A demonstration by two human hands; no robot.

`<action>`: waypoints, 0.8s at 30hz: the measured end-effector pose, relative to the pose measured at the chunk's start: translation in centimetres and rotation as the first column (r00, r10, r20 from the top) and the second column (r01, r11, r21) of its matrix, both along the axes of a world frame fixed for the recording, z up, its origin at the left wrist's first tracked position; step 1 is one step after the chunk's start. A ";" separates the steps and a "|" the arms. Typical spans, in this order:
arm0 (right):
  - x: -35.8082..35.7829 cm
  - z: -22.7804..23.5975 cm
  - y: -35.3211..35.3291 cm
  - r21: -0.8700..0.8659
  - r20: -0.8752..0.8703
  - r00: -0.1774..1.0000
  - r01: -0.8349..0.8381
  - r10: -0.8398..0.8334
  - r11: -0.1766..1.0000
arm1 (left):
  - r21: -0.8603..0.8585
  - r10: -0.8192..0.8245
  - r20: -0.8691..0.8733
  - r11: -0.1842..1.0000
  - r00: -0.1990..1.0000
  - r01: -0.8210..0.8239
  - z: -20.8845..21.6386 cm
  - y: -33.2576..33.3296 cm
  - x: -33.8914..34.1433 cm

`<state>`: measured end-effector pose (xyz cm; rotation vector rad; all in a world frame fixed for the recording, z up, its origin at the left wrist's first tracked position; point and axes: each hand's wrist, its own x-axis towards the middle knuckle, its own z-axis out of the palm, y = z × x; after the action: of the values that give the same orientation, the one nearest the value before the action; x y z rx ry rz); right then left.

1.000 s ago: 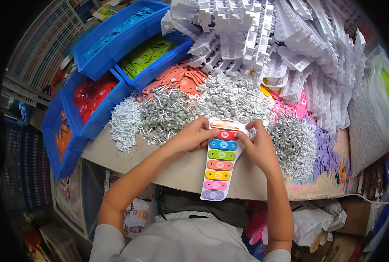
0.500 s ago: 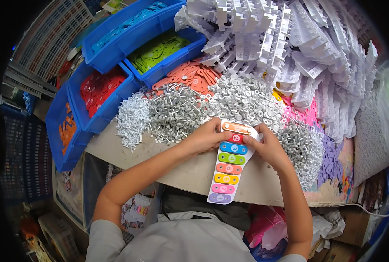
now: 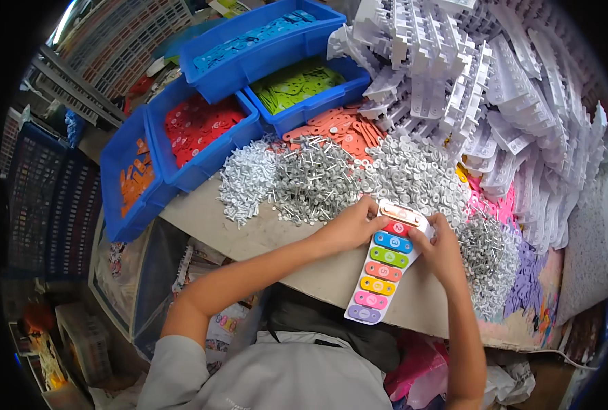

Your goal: Assembling plastic toy xylophones by attaching colored keys and metal pins to a white plastic base.

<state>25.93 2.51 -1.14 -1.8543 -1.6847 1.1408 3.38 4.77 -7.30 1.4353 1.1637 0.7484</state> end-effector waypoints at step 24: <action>10.3 -2.5 -15.5 0.532 0.465 0.697 0.273 -0.546 0.802 | 0.584 0.570 -0.748 0.809 0.340 -0.072 2.8 -4.2 -14.4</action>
<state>36.26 -13.01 -3.69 -2.2548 -1.4807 -0.0499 -10.98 0.61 -4.52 2.1614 2.3460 0.4766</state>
